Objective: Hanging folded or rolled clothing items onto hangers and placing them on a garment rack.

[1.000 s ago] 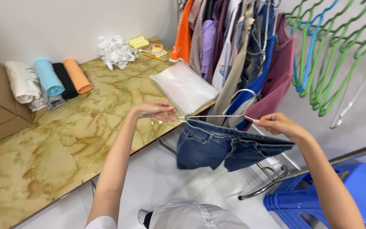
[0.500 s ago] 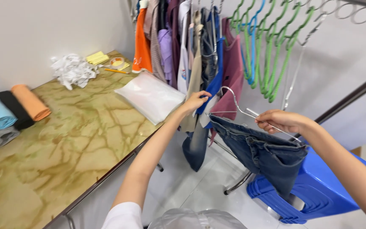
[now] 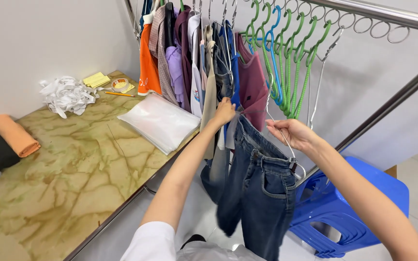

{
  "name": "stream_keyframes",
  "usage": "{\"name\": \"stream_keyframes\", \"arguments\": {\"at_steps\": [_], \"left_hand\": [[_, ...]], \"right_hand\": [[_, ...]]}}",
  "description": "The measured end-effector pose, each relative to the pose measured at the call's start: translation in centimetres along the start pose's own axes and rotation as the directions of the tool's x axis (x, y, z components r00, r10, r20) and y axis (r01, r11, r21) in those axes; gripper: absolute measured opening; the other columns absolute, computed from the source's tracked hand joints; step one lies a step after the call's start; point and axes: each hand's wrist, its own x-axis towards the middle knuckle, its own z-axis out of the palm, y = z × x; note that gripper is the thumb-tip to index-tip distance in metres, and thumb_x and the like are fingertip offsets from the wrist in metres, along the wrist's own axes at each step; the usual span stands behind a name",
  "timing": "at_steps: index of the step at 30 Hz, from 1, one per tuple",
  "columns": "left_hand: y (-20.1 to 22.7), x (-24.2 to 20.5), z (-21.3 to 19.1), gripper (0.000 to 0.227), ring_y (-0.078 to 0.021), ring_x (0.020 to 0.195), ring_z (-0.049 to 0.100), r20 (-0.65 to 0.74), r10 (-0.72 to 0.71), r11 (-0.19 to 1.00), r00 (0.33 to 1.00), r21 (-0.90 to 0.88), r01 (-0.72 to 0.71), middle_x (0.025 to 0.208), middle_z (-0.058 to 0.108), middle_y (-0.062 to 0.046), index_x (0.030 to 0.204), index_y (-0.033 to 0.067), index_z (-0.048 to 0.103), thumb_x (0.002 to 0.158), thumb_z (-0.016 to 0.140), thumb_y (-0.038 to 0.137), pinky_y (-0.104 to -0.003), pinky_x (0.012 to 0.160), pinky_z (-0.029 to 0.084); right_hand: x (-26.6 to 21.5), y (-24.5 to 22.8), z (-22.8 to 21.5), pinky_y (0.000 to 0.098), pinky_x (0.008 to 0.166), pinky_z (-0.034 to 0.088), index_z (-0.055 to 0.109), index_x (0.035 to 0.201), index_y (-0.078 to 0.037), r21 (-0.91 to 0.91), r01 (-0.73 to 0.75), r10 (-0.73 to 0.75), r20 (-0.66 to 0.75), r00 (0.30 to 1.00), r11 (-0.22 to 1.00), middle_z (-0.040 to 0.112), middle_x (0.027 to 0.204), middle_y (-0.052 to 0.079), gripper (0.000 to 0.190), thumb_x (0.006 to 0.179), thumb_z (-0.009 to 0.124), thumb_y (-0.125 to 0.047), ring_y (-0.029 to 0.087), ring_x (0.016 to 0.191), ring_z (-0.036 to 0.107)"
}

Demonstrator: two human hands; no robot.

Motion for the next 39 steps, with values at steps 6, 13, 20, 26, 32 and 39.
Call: {"name": "stream_keyframes", "arguments": {"at_steps": [6, 13, 20, 26, 32, 39], "left_hand": [[-2.4, -3.7, -5.0, 0.040, -0.0503, 0.104, 0.064, -0.292, 0.048, 0.998, 0.955, 0.044, -0.036, 0.115, 0.058, -0.029, 0.117, -0.0157, 0.060, 0.107, 0.037, 0.016, -0.054, 0.088, 0.055], [-4.0, -3.9, -10.5, 0.039, -0.0469, 0.096, 0.068, -0.298, 0.007, 0.986, 0.954, 0.160, 0.042, 0.109, 0.060, -0.024, 0.105, -0.0111, 0.062, 0.105, 0.048, 0.025, -0.053, 0.078, 0.058], [4.0, -2.0, -13.3, 0.069, -0.0469, 0.109, 0.066, -0.215, -0.023, 0.975, 0.976, 0.210, 0.070, 0.116, 0.064, -0.026, 0.112, -0.0044, 0.066, 0.083, 0.066, 0.058, -0.060, 0.090, 0.054], [2.3, 3.2, -9.9, 0.043, -0.0398, 0.078, 0.074, -0.285, 0.125, 0.926, 0.950, 0.378, -0.009, 0.078, 0.070, -0.015, 0.093, 0.0014, 0.063, 0.083, 0.072, 0.042, -0.053, 0.067, 0.059], [2.5, 2.6, -11.4, 0.024, -0.0405, 0.067, 0.073, -0.275, 0.189, 0.942, 0.943, 0.323, -0.095, 0.063, 0.067, -0.015, 0.071, 0.0010, 0.068, 0.083, 0.069, 0.022, -0.050, 0.056, 0.059], [0.9, 2.3, -12.4, 0.029, -0.0354, 0.057, 0.071, -0.274, 0.195, 0.947, 0.942, 0.301, -0.109, 0.053, 0.061, -0.012, 0.061, 0.0042, 0.063, 0.082, 0.068, 0.024, -0.044, 0.050, 0.057]], "right_hand": [[2.6, 0.0, 2.2, 0.0295, 0.093, 0.061, 0.048, 0.134, 0.013, 0.002, -0.001, 0.001, -0.010, 1.000, 1.000, 0.071, 0.108, 0.009, 0.034, 0.102, 0.044, 0.001, 0.018, 0.100, 0.074], [8.6, -3.6, 3.9, 0.0281, 0.096, 0.061, 0.040, 0.143, 0.012, 0.019, 0.075, -0.075, -0.004, 0.997, 0.997, 0.068, 0.115, 0.010, 0.041, 0.103, 0.041, 0.000, 0.017, 0.106, 0.072], [14.8, -6.5, 8.6, 0.0143, 0.073, 0.063, 0.045, 0.144, 0.003, 0.219, 0.099, -0.116, 0.067, 0.991, 0.971, 0.062, 0.094, 0.001, 0.043, 0.101, 0.049, -0.002, 0.003, 0.077, 0.064], [14.5, -6.8, 12.3, 0.0018, 0.037, 0.029, 0.050, 0.137, -0.011, 0.192, 0.212, -0.231, 0.081, 0.970, 0.958, 0.028, 0.071, -0.014, 0.036, 0.102, 0.054, -0.016, -0.007, 0.051, 0.032], [15.3, -8.5, 15.9, 0.0109, 0.033, 0.021, 0.045, 0.130, -0.006, 0.029, 0.496, -0.494, -0.057, 0.868, 0.868, 0.020, 0.066, -0.012, 0.027, 0.104, 0.047, -0.015, -0.002, 0.044, 0.024], [19.7, -12.2, 17.3, 0.0130, 0.034, 0.022, 0.044, 0.128, -0.007, 0.018, 0.587, -0.582, -0.098, 0.807, 0.810, 0.021, 0.064, -0.012, 0.026, 0.103, 0.046, -0.013, 0.000, 0.042, 0.026]]}}
